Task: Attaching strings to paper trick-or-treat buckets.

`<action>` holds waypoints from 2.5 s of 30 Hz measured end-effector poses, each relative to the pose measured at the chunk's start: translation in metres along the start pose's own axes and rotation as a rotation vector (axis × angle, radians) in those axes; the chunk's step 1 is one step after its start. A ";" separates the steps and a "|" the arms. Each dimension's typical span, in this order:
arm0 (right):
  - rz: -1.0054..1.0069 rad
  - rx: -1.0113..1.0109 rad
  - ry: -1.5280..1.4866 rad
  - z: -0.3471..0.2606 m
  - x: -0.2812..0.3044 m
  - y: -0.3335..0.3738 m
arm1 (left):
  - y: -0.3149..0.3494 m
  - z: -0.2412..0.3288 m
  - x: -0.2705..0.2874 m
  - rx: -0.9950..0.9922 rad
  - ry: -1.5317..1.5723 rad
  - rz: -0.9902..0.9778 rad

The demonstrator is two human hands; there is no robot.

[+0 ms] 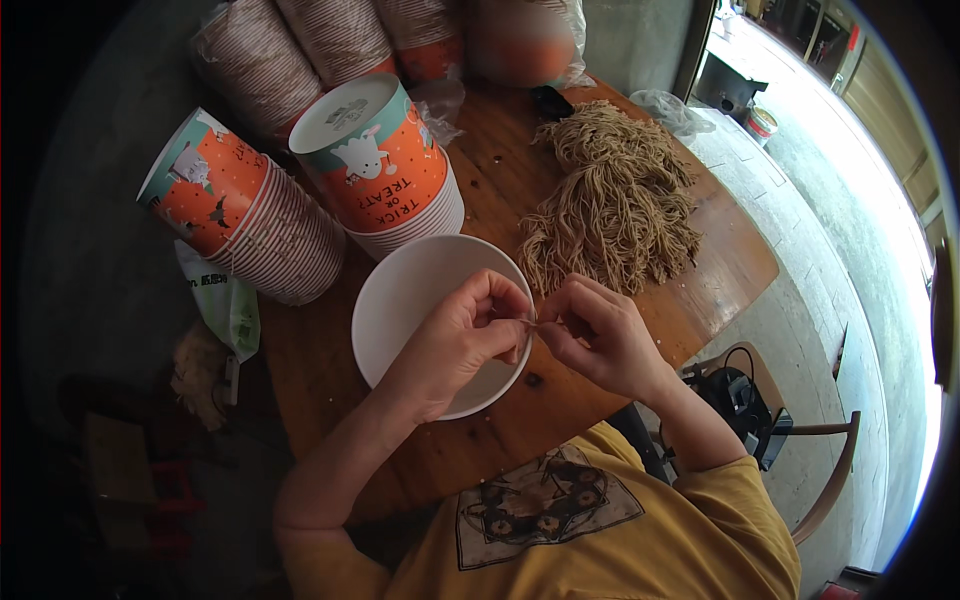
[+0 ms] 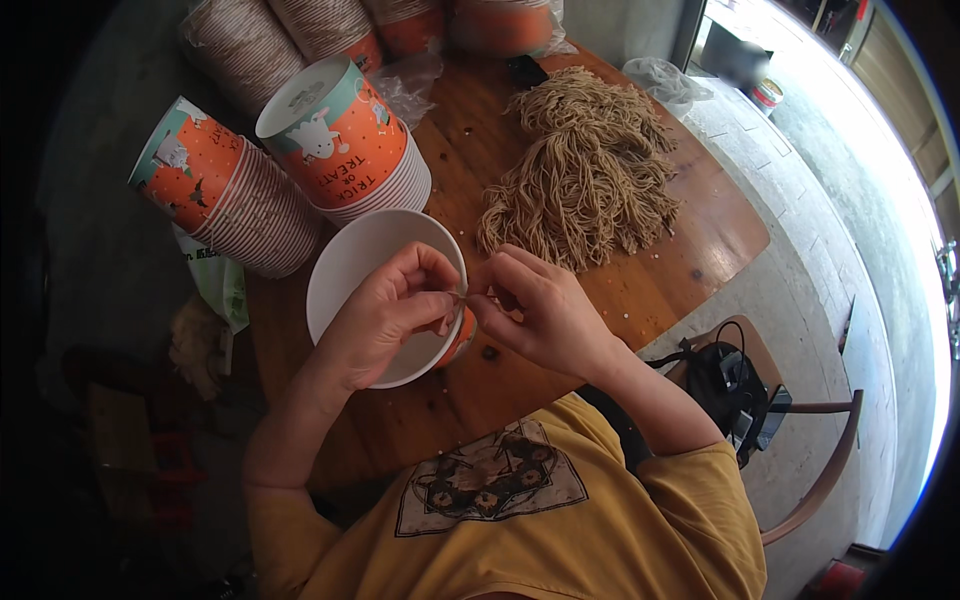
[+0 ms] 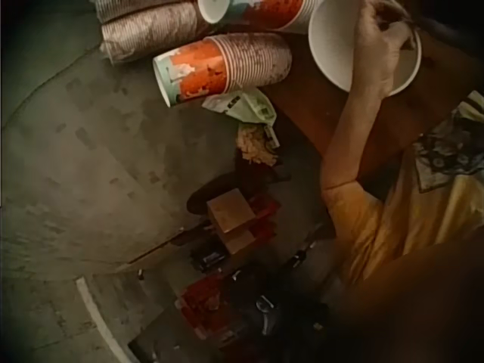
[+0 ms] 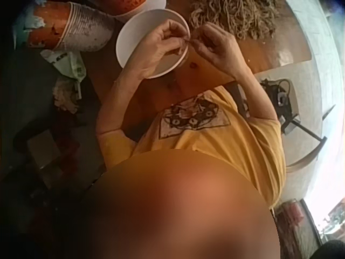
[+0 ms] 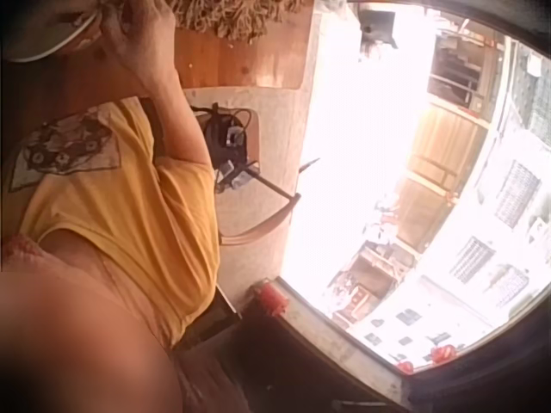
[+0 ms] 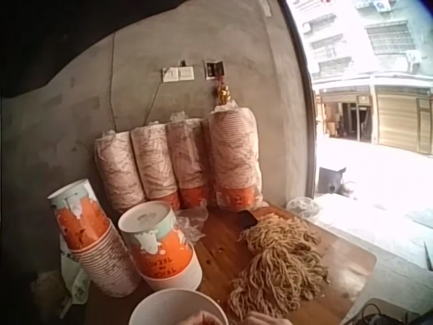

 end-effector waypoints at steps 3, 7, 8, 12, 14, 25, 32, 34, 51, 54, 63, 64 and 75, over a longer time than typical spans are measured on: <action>0.027 -0.001 -0.076 0.006 -0.001 0.001 | -0.001 -0.004 0.002 0.076 0.109 0.009; -0.028 -0.248 -0.399 0.023 -0.010 0.005 | -0.001 -0.006 0.004 0.059 0.027 0.013; -0.027 -0.248 -0.399 0.023 -0.010 0.006 | -0.001 -0.006 0.003 0.056 0.030 0.011; -0.041 -0.217 -0.603 0.023 -0.014 0.006 | -0.001 -0.005 0.001 0.050 0.042 0.002; -0.050 -0.175 -0.623 0.022 -0.015 0.006 | -0.002 -0.005 0.000 0.035 0.052 -0.019; -0.010 -0.167 -0.782 0.021 -0.011 0.005 | -0.002 -0.004 0.001 -0.004 0.051 0.014; -0.093 -0.006 -0.345 0.008 -0.003 -0.007 | -0.001 0.007 -0.007 -0.117 -0.140 0.028; -0.038 -0.130 -0.366 0.015 -0.003 -0.012 | -0.002 0.003 -0.006 -0.095 -0.137 0.025; -0.089 -0.218 -0.350 0.031 -0.001 0.008 | -0.005 -0.005 -0.008 0.022 -0.016 -0.042; -0.084 -0.265 -0.528 0.029 -0.009 0.011 | -0.007 -0.005 -0.007 0.024 -0.008 -0.034; -0.052 -0.296 -0.468 0.031 -0.010 0.010 | -0.006 -0.006 -0.007 0.044 0.035 -0.053; -0.040 -0.299 -0.426 0.031 -0.009 0.011 | -0.004 -0.003 -0.008 0.028 0.040 -0.053; 0.031 -0.286 -0.461 0.033 -0.008 0.008 | -0.006 -0.004 -0.005 0.058 0.059 -0.027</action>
Point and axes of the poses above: each hand's wrist, its own y-axis away from the middle knuckle, its own x-axis out of the back of the hand, z = x × y, the point moved 7 cm from there along -y, towards the middle knuckle, and after that the axes turned 4 degrees about z, right-handed, at the moved point
